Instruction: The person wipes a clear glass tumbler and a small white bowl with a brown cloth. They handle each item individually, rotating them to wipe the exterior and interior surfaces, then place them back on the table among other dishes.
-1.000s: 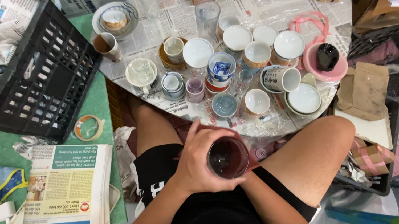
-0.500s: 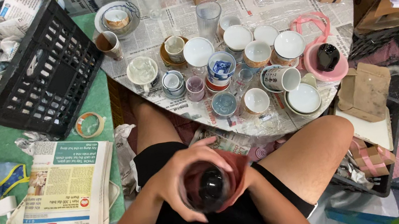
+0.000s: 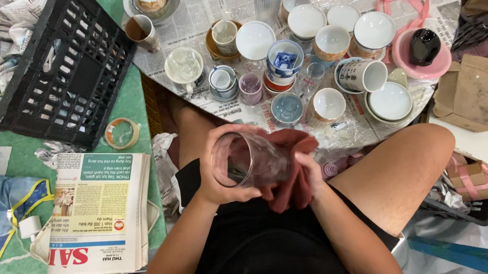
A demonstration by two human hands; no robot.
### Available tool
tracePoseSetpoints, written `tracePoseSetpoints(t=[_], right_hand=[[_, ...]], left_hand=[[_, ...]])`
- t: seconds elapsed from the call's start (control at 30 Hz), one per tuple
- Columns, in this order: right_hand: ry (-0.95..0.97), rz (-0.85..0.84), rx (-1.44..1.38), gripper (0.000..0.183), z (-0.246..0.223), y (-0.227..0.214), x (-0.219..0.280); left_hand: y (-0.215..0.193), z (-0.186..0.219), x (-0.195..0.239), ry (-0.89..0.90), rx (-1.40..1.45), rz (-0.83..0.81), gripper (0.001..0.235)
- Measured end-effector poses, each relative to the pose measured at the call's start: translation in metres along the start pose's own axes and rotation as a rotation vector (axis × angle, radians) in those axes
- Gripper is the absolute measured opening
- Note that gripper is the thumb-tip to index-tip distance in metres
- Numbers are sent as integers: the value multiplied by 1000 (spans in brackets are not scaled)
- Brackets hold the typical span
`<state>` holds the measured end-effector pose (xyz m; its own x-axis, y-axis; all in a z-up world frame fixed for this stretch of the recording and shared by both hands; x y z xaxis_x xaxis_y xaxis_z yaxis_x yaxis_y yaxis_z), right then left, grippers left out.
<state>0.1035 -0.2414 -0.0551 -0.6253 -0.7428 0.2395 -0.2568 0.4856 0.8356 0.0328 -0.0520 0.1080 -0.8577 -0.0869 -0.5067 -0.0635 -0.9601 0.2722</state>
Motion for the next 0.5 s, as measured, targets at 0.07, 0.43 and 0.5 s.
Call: tracePoseSetpoints(t=[0.07, 0.43, 0.5], right_hand=[[-146, 117, 27, 66, -11, -2, -1], [-940, 116, 699, 71, -49, 54, 19], [-920, -1, 734, 74, -55, 61, 21]], left_hand=[[5, -7, 3, 32, -82, 63, 107], [4, -36, 20, -136, 12, 211, 109], [-2, -39, 18, -194, 12, 214, 106]])
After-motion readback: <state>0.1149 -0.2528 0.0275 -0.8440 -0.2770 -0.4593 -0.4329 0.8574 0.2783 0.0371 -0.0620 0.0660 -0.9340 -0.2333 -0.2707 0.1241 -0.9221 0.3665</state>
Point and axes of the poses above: each hand's wrist, its own x-axis away from the middle knuckle, its own y-axis out of the palm, z = x × y, the point moved 3 cm from there along -x, towards the middle knuckle, and after that the axes turned 4 degrees about x, right-handed, at the moved point
